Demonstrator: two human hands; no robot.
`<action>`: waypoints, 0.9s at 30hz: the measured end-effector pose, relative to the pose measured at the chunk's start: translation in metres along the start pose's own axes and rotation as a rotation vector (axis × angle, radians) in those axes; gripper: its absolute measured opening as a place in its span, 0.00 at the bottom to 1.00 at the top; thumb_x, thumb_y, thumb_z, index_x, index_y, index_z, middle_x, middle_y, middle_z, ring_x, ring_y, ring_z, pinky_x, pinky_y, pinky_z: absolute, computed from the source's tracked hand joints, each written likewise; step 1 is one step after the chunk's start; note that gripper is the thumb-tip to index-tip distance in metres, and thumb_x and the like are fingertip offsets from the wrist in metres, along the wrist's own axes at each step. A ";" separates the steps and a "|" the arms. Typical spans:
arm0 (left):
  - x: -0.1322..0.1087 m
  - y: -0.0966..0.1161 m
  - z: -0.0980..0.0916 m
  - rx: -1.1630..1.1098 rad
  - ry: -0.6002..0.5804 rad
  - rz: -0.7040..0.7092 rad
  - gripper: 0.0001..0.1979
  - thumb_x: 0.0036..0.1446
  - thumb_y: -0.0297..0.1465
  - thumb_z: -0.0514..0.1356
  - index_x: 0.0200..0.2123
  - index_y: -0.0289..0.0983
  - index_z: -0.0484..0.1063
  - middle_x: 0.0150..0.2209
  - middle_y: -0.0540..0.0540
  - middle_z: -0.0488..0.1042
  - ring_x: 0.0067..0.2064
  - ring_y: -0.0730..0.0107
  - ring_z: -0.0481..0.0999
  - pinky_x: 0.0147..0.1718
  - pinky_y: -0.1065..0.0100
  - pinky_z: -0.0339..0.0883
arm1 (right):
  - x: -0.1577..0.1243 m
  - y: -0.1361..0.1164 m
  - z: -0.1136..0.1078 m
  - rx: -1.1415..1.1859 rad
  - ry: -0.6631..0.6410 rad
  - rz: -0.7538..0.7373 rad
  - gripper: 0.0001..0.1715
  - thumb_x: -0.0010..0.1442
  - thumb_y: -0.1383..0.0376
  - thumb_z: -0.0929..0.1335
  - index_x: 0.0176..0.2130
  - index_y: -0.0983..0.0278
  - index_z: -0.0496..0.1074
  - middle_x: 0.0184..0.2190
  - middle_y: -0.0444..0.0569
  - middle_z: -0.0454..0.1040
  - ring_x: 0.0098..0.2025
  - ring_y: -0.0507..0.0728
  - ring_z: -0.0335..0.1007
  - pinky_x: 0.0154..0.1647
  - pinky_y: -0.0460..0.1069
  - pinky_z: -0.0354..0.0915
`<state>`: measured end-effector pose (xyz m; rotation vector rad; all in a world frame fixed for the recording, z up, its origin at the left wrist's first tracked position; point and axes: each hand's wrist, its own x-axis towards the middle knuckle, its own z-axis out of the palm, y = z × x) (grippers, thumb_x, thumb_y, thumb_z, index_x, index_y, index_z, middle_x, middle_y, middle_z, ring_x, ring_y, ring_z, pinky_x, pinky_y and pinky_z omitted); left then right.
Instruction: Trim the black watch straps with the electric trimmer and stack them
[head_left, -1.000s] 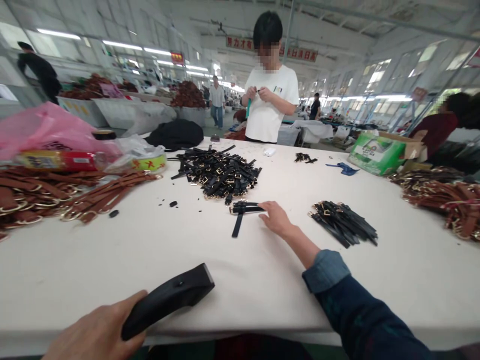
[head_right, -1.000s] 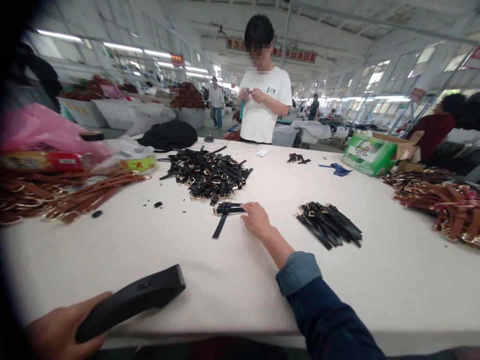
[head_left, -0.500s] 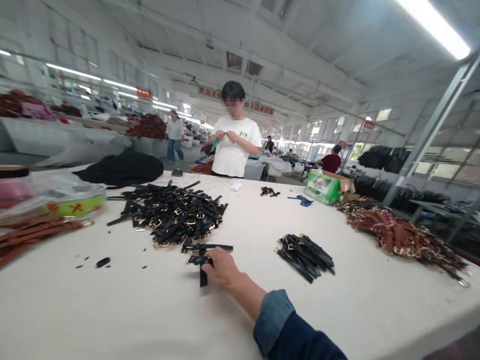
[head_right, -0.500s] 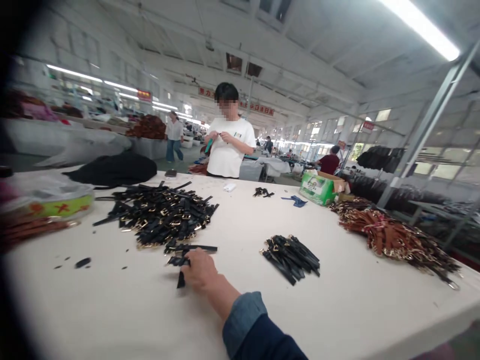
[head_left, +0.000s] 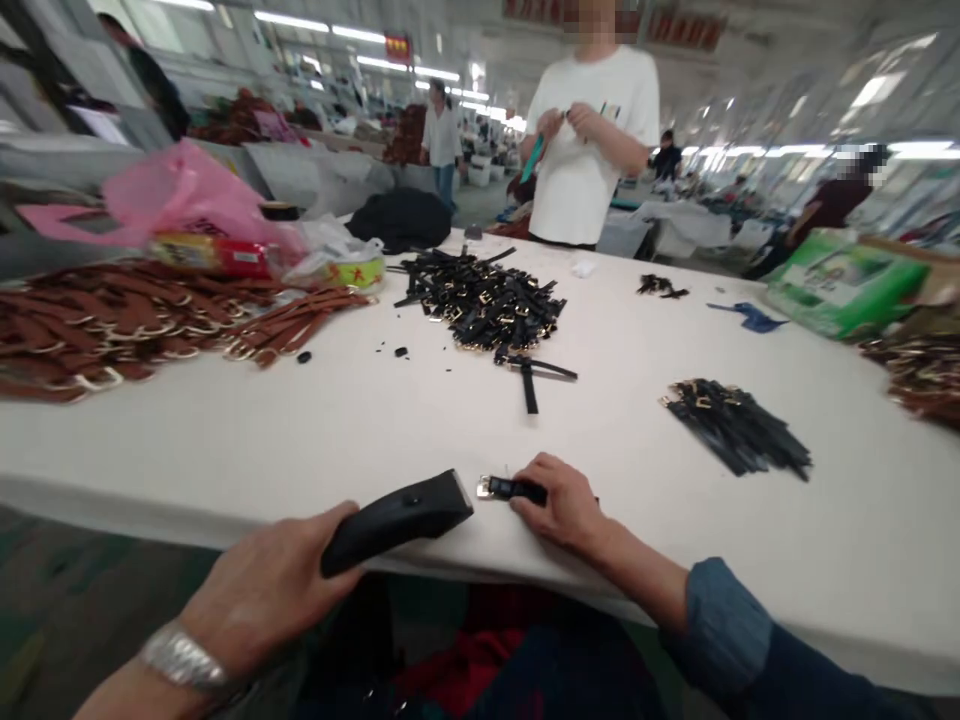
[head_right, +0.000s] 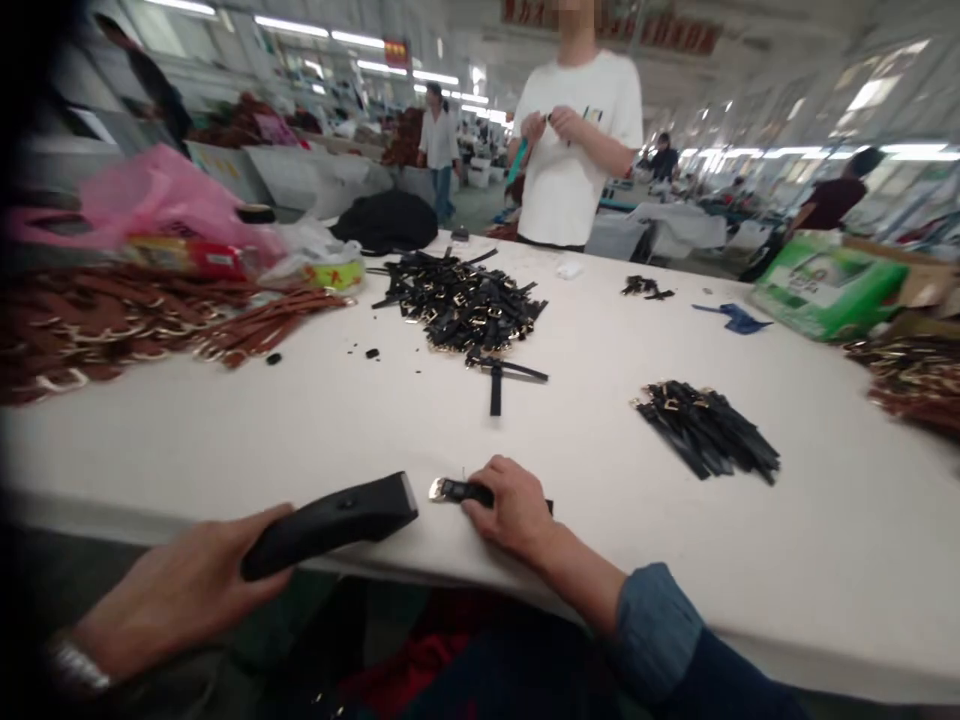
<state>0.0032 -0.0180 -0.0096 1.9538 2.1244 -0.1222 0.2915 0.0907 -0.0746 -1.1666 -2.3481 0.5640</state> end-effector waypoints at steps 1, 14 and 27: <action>-0.001 0.002 -0.002 0.032 -0.027 0.001 0.12 0.55 0.35 0.51 0.41 0.44 0.69 0.30 0.48 0.77 0.33 0.57 0.77 0.28 0.64 0.62 | 0.000 0.001 0.000 0.015 0.012 -0.006 0.08 0.52 0.66 0.68 0.35 0.61 0.73 0.32 0.47 0.70 0.36 0.54 0.65 0.39 0.48 0.61; 0.036 0.058 -0.030 0.296 -0.109 0.120 0.18 0.49 0.38 0.51 0.43 0.42 0.68 0.35 0.40 0.78 0.36 0.50 0.77 0.31 0.60 0.64 | -0.003 0.002 -0.003 0.082 0.034 -0.017 0.08 0.48 0.69 0.67 0.33 0.63 0.69 0.32 0.47 0.67 0.36 0.55 0.63 0.38 0.49 0.60; 0.039 0.066 -0.033 0.299 -0.154 0.135 0.16 0.49 0.37 0.52 0.42 0.41 0.68 0.35 0.40 0.78 0.37 0.50 0.77 0.32 0.59 0.65 | 0.001 -0.003 -0.015 0.045 -0.051 -0.022 0.08 0.43 0.70 0.65 0.25 0.62 0.59 0.27 0.43 0.61 0.30 0.52 0.59 0.31 0.47 0.55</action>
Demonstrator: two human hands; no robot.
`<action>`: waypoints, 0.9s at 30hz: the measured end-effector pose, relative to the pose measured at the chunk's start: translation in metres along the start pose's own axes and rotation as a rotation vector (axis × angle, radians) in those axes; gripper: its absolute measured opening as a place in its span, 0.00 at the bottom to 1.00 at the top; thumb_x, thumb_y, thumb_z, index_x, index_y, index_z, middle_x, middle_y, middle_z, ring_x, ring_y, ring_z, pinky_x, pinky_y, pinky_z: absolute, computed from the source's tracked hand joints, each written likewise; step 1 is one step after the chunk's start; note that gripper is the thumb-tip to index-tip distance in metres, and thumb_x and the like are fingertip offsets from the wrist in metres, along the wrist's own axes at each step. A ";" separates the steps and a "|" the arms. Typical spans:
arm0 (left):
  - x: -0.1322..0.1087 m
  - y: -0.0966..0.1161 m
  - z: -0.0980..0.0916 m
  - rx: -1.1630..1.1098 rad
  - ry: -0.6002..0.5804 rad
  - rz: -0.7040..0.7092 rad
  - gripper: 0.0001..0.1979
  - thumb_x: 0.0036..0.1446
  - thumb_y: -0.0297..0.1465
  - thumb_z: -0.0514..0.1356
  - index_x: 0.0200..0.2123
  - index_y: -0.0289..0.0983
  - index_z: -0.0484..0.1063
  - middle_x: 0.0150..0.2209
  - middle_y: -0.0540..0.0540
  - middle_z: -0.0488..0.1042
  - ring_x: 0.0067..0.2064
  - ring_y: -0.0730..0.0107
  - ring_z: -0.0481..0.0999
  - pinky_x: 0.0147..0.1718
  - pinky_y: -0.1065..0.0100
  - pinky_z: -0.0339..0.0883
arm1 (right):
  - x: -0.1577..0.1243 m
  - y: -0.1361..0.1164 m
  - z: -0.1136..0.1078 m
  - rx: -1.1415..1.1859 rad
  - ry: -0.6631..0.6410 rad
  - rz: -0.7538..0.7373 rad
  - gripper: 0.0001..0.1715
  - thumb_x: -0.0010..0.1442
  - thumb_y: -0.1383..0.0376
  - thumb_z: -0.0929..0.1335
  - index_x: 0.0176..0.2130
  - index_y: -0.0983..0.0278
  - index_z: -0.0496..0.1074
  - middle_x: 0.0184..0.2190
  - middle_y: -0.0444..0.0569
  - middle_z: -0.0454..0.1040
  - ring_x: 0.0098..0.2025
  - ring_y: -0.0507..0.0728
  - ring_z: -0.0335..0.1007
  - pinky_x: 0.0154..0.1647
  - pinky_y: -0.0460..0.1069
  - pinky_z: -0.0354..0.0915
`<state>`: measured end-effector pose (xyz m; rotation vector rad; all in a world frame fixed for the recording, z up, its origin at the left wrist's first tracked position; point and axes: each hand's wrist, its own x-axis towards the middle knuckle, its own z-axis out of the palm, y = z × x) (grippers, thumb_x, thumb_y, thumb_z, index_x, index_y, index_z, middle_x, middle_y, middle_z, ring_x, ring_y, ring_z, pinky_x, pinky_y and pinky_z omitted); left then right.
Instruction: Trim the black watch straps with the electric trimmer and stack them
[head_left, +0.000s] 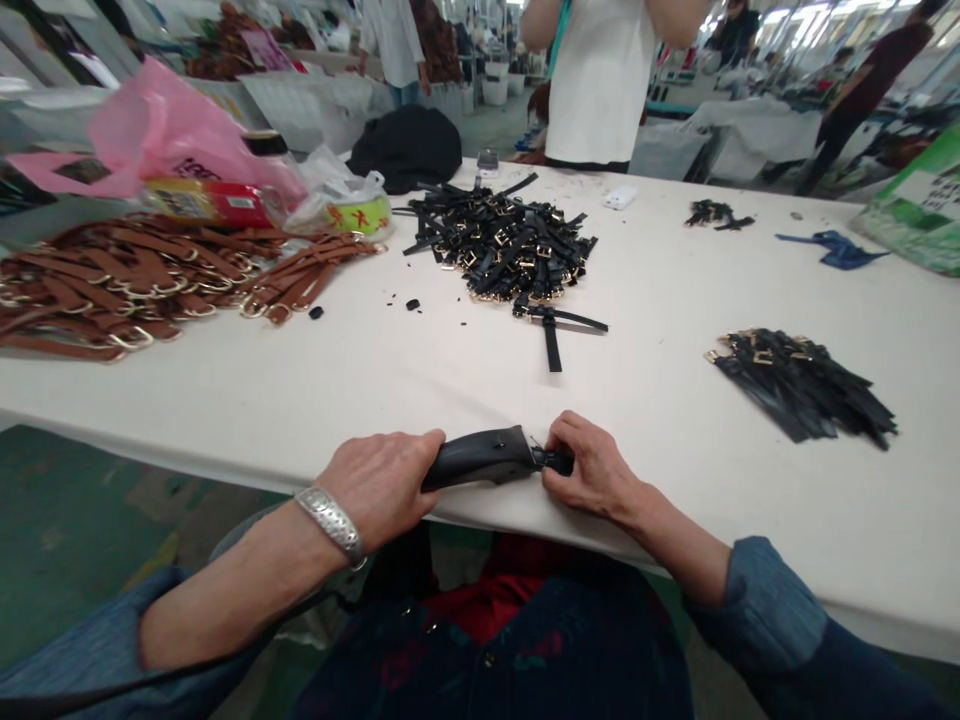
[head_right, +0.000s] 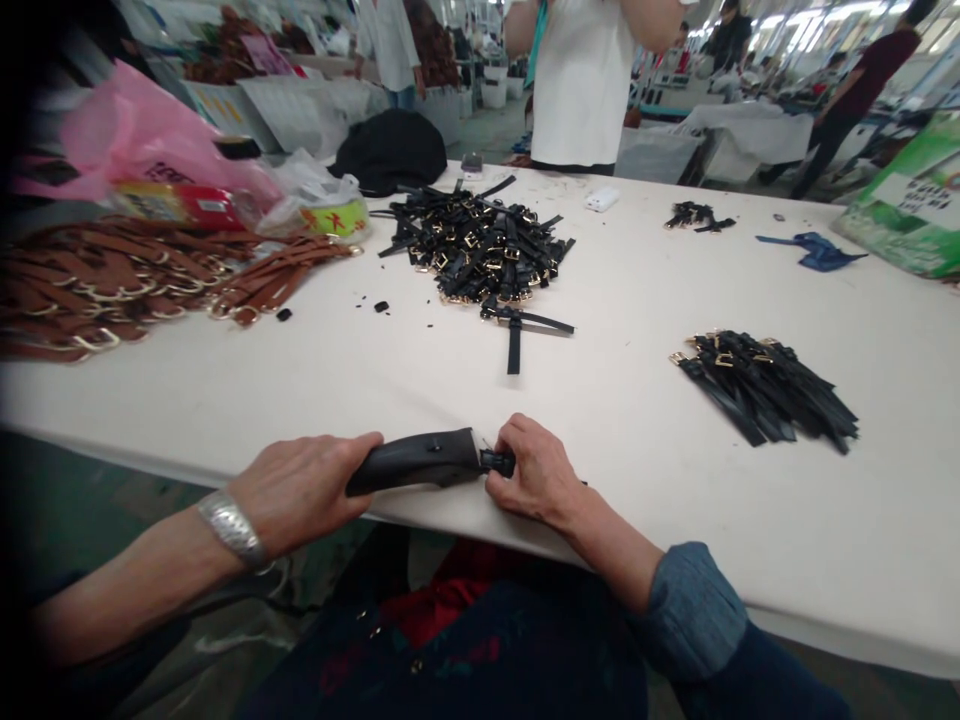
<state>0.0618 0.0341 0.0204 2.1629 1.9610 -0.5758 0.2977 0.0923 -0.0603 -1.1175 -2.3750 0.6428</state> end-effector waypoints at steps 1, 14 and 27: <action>0.000 0.000 0.000 -0.006 0.002 0.003 0.16 0.49 0.37 0.52 0.42 0.41 0.68 0.35 0.40 0.78 0.37 0.50 0.77 0.32 0.59 0.65 | 0.000 0.000 0.000 0.006 -0.003 -0.007 0.09 0.43 0.70 0.65 0.25 0.62 0.58 0.27 0.43 0.61 0.30 0.52 0.58 0.31 0.47 0.55; -0.005 -0.005 -0.001 0.022 0.007 0.020 0.15 0.50 0.37 0.52 0.41 0.41 0.69 0.34 0.39 0.78 0.36 0.49 0.77 0.31 0.58 0.65 | -0.024 0.008 -0.009 0.048 0.030 0.052 0.06 0.50 0.69 0.67 0.32 0.62 0.70 0.31 0.47 0.66 0.35 0.54 0.63 0.37 0.49 0.61; 0.009 0.003 -0.019 0.096 0.041 0.077 0.14 0.48 0.33 0.51 0.38 0.41 0.69 0.31 0.41 0.77 0.34 0.50 0.77 0.31 0.58 0.65 | -0.022 0.014 -0.004 0.132 0.020 0.119 0.05 0.49 0.68 0.69 0.32 0.61 0.73 0.31 0.44 0.67 0.33 0.52 0.64 0.34 0.48 0.60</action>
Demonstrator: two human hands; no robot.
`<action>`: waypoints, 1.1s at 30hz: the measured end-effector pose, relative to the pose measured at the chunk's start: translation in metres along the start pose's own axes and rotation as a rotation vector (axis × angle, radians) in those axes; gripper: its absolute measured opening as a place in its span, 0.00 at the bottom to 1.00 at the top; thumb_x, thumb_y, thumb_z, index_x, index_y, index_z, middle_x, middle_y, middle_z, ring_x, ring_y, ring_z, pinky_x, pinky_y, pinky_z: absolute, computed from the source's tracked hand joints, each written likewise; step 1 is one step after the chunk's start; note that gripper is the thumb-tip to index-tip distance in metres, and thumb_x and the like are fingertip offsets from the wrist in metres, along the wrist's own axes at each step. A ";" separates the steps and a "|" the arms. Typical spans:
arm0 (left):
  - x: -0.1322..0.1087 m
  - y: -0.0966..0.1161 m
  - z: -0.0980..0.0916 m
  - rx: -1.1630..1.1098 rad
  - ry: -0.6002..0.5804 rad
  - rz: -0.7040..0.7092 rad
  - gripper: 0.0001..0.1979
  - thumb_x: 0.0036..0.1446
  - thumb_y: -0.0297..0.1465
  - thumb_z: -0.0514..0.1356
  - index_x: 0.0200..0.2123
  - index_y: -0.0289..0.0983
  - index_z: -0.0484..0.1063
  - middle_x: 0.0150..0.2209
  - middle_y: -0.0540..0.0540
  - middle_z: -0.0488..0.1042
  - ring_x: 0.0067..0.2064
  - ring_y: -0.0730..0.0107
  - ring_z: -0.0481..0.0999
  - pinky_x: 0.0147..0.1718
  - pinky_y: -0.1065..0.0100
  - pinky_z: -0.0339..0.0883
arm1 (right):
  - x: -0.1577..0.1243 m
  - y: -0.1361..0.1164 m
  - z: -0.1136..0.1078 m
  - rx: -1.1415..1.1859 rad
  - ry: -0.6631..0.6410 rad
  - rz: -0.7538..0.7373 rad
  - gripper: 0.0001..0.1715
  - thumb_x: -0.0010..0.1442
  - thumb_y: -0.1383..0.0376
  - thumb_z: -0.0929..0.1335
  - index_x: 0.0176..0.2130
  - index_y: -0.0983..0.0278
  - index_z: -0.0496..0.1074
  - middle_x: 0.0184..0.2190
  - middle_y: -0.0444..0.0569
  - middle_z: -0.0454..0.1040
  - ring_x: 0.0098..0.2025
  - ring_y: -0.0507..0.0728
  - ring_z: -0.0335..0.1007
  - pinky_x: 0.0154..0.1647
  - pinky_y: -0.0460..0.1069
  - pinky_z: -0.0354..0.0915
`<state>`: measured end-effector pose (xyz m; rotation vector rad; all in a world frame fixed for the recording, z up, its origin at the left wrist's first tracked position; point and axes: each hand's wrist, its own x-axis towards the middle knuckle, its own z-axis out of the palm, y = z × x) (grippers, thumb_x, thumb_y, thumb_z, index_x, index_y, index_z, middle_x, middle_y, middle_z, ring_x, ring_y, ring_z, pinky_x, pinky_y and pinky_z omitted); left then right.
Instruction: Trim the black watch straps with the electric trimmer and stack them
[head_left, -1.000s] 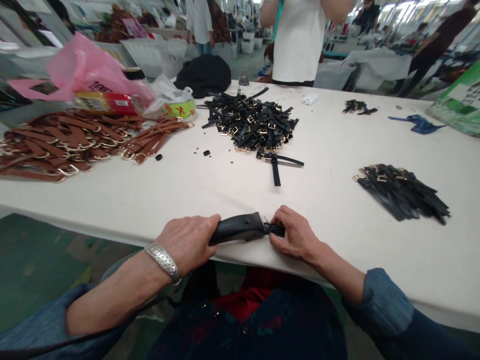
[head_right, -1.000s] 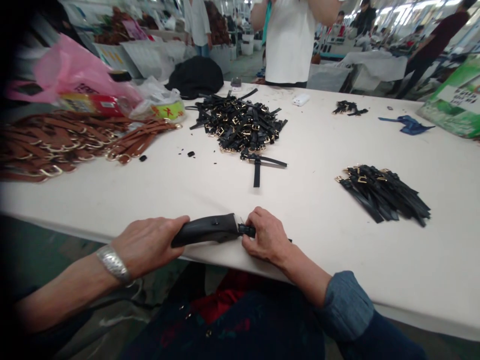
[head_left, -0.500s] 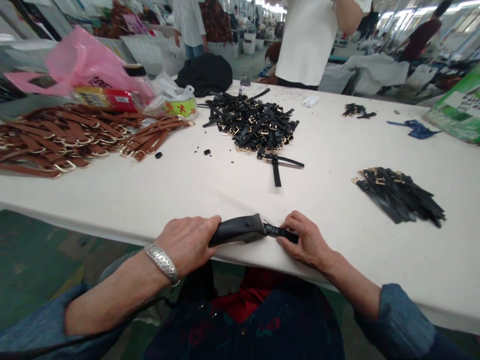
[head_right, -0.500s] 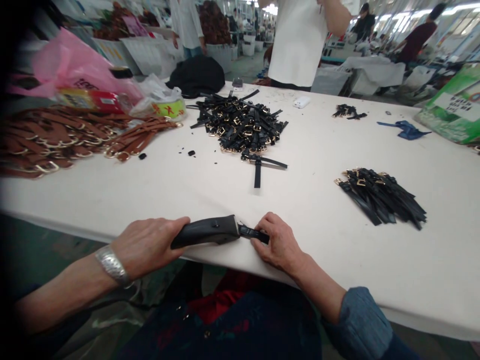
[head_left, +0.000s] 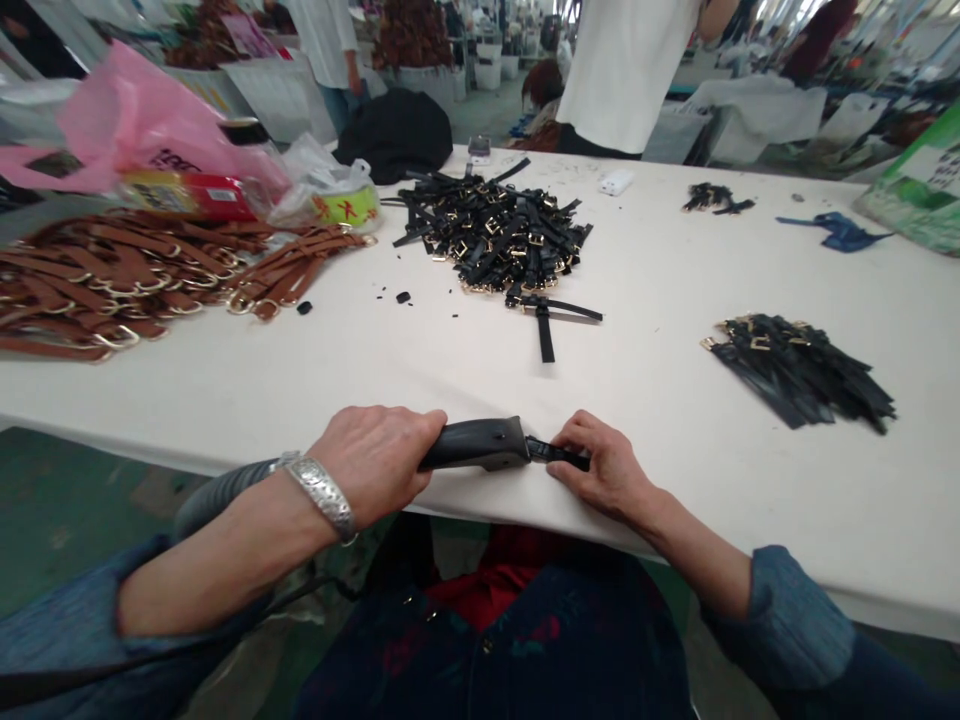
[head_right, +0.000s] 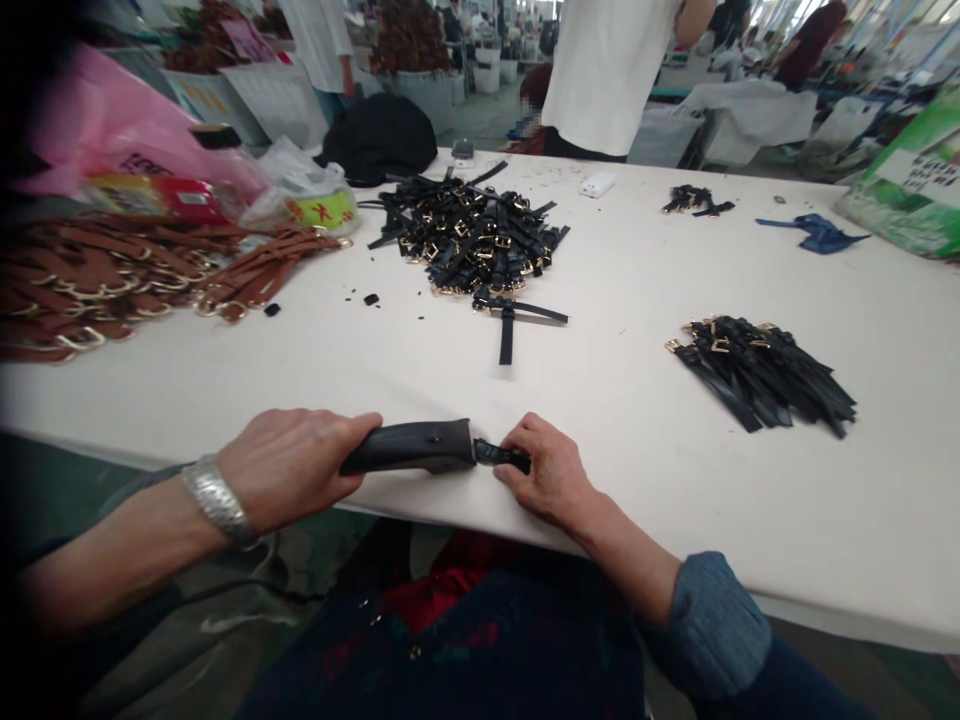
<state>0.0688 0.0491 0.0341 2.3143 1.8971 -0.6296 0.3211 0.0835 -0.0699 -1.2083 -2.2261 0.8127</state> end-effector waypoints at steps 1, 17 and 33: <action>0.002 0.001 0.000 -0.008 0.004 0.003 0.14 0.47 0.33 0.51 0.38 0.41 0.70 0.31 0.41 0.77 0.35 0.50 0.77 0.31 0.58 0.65 | 0.000 0.000 0.000 0.003 0.001 0.002 0.06 0.49 0.68 0.70 0.32 0.61 0.73 0.31 0.44 0.67 0.32 0.52 0.64 0.34 0.48 0.60; -0.004 -0.018 0.015 -0.049 0.005 -0.053 0.17 0.47 0.36 0.51 0.40 0.42 0.70 0.32 0.41 0.78 0.34 0.51 0.77 0.30 0.60 0.64 | -0.001 0.000 0.002 -0.042 0.013 -0.027 0.07 0.49 0.68 0.69 0.34 0.61 0.72 0.32 0.44 0.68 0.35 0.54 0.64 0.37 0.48 0.60; -0.001 -0.012 0.024 -0.183 0.076 -0.113 0.17 0.47 0.38 0.53 0.41 0.43 0.70 0.31 0.45 0.78 0.35 0.59 0.77 0.30 0.65 0.64 | 0.002 -0.004 -0.001 -0.032 0.010 -0.051 0.07 0.50 0.67 0.68 0.34 0.60 0.71 0.32 0.44 0.69 0.34 0.53 0.66 0.36 0.48 0.61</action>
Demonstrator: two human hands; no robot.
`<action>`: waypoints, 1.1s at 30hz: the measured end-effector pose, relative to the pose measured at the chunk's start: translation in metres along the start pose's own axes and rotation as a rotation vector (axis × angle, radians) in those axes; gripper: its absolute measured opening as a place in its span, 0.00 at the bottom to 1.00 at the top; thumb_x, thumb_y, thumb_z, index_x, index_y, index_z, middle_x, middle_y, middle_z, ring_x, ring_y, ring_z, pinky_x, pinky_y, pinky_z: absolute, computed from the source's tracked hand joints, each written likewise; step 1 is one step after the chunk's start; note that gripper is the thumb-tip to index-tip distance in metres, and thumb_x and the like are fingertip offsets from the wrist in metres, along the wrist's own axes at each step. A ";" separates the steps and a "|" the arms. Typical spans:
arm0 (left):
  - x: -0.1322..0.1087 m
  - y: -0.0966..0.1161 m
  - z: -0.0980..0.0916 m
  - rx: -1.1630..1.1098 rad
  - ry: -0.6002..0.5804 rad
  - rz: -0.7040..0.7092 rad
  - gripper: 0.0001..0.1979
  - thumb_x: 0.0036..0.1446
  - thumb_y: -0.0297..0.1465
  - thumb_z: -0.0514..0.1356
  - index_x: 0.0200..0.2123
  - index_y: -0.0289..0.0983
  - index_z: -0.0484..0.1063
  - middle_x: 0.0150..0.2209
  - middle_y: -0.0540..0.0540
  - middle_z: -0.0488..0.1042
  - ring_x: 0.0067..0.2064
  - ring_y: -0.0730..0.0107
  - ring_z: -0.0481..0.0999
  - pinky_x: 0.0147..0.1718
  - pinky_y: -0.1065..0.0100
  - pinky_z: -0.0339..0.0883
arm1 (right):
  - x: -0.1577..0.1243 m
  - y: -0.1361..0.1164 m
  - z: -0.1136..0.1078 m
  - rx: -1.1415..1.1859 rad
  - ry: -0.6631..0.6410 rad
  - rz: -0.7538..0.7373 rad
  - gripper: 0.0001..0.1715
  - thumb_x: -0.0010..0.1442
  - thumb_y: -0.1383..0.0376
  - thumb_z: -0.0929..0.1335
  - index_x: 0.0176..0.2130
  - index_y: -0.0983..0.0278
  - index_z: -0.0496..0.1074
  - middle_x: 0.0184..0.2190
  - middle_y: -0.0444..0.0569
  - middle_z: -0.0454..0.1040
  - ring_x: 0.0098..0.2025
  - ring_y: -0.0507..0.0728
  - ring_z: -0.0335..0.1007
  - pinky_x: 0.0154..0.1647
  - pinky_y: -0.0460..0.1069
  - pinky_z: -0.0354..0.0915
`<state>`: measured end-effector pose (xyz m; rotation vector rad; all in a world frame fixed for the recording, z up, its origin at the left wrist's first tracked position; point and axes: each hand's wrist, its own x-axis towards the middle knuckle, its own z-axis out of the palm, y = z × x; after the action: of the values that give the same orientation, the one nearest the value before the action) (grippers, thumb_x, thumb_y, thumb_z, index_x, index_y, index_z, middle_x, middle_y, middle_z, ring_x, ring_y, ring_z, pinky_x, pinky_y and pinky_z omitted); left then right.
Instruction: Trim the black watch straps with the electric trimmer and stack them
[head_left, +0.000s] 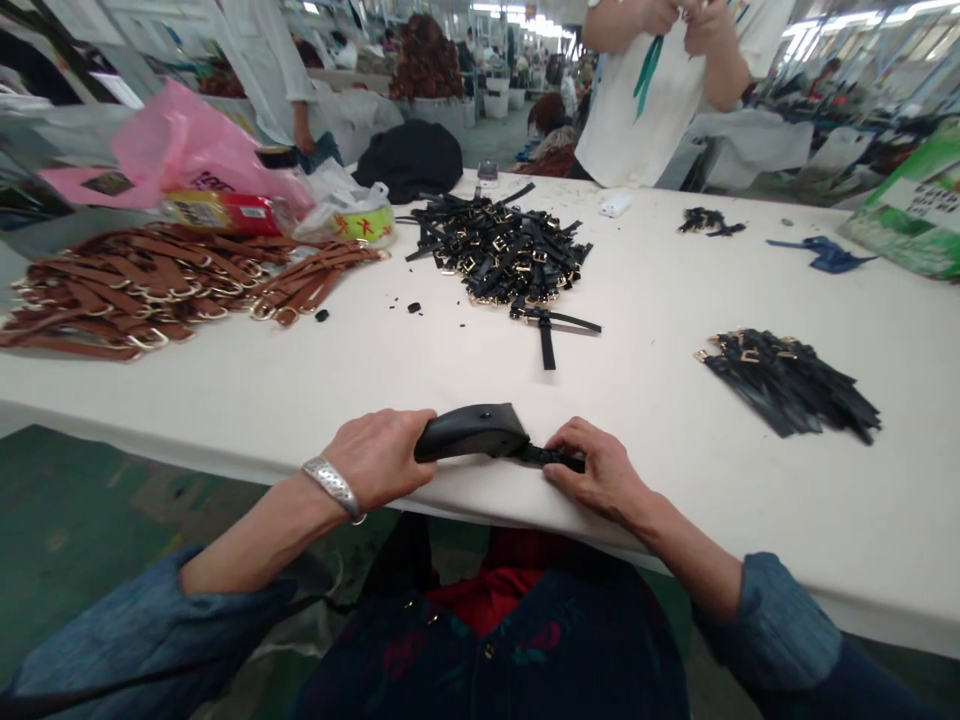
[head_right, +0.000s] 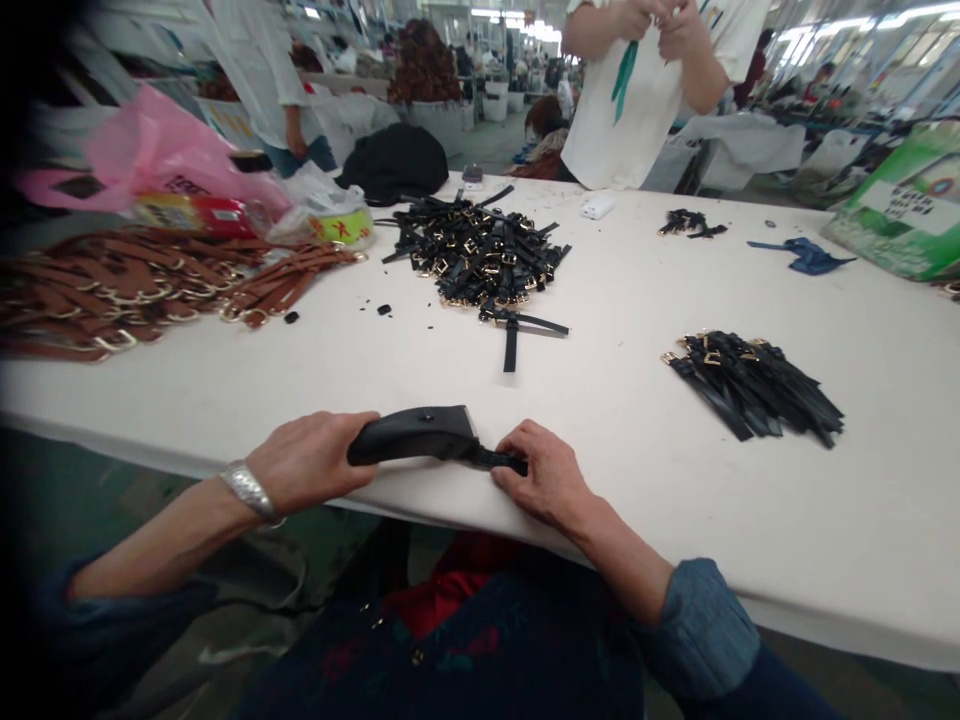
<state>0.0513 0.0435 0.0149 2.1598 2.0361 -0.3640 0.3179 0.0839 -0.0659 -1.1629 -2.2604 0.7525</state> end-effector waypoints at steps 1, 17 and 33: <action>-0.004 -0.005 0.000 -0.010 0.001 -0.012 0.17 0.47 0.38 0.53 0.41 0.43 0.70 0.30 0.45 0.78 0.34 0.60 0.76 0.29 0.66 0.63 | 0.002 -0.002 0.000 -0.034 0.004 -0.003 0.07 0.50 0.69 0.68 0.33 0.60 0.71 0.32 0.44 0.69 0.34 0.53 0.66 0.35 0.47 0.60; -0.038 -0.017 0.016 0.033 -0.081 -0.039 0.17 0.49 0.38 0.51 0.42 0.41 0.70 0.29 0.41 0.77 0.31 0.52 0.76 0.27 0.61 0.62 | -0.011 0.001 0.003 -0.147 -0.046 -0.304 0.09 0.61 0.66 0.64 0.40 0.63 0.72 0.40 0.53 0.73 0.42 0.58 0.65 0.44 0.53 0.64; -0.006 0.022 -0.013 0.134 -0.071 0.114 0.14 0.48 0.35 0.52 0.38 0.42 0.70 0.30 0.43 0.78 0.33 0.57 0.77 0.29 0.63 0.63 | 0.002 0.003 0.003 0.127 -0.021 -0.050 0.08 0.48 0.71 0.70 0.31 0.62 0.68 0.29 0.43 0.70 0.32 0.53 0.64 0.34 0.48 0.60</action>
<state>0.0735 0.0400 0.0275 2.2922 1.8913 -0.5681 0.3163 0.0857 -0.0699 -1.0406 -2.2147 0.8786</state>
